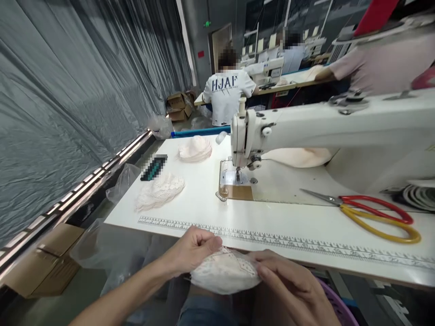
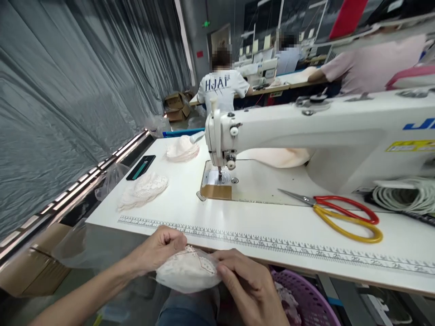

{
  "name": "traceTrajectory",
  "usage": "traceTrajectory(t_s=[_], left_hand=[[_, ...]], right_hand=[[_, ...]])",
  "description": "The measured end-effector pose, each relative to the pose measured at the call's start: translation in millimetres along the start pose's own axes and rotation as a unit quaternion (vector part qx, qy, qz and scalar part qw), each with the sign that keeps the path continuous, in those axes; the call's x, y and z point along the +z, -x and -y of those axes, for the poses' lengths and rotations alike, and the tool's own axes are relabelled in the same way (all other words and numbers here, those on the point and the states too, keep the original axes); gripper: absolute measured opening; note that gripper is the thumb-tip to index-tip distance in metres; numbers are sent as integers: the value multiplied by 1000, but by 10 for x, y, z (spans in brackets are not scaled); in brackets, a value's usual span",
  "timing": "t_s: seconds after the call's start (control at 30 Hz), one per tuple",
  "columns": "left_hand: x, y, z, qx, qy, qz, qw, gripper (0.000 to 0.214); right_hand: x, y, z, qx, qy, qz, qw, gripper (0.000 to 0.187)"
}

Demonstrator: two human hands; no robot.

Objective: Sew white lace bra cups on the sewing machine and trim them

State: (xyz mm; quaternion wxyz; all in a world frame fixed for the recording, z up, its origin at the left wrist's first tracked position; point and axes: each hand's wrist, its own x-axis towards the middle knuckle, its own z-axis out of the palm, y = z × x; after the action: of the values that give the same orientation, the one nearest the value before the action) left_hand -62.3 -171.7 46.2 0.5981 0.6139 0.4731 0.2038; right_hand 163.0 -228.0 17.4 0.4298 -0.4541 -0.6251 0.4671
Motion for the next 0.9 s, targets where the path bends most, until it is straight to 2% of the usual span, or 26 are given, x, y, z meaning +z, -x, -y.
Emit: traceTrajectory(t_s=[0.1, 0.2, 0.3, 0.37, 0.5, 0.57, 0.63, 0.7, 0.73, 0.77, 0.8, 0.83, 0.9], left_hand=[[-181, -97, -191, 27, -27, -8, 999, 60], [-268, -178, -327, 53, -45, -17, 997, 60], [-381, -305, -403, 70, -118, -44, 990, 59], [-559, -432, -450, 77, -173, -85, 978, 58], [-1007, -692, -600, 94, -221, -172, 955, 53], [-1066, -743, -669, 108, -240, -214, 941, 46], [-915, -699, -691, 129, -248, -243, 929, 30], [-587, -573, -651, 144, -243, -230, 931, 26], [-388, -496, -611, 145, -231, -190, 943, 30], [-185, -420, -560, 124, -164, -86, 975, 33], [6, -352, -504, 90, -73, 11, 993, 38], [175, -296, -447, 52, 31, 56, 997, 40], [427, -224, -341, -10, 169, 68, 983, 41]], right_hand=[[-29, -111, 115, -26, -37, -50, 998, 24], [-13, -257, 126, -30, -72, -37, 996, 26], [14, -382, 108, -1, -70, -24, 997, 29], [4, -432, 108, 10, -80, -38, 996, 30], [-84, -452, 155, 27, -104, -53, 993, 33], [-129, -435, 186, 34, -106, -46, 993, 34], [-166, -413, 207, 31, -104, -38, 993, 33], [-205, -390, 210, 15, -93, -28, 995, 31], [-229, -378, 205, 2, -83, -20, 996, 30], [-256, -364, 197, -13, -71, -11, 997, 28], [-286, -345, 184, -28, -55, -5, 998, 28], [-319, -320, 168, -42, -36, 2, 998, 27], [-386, -245, 127, -64, 21, 11, 998, 25]])
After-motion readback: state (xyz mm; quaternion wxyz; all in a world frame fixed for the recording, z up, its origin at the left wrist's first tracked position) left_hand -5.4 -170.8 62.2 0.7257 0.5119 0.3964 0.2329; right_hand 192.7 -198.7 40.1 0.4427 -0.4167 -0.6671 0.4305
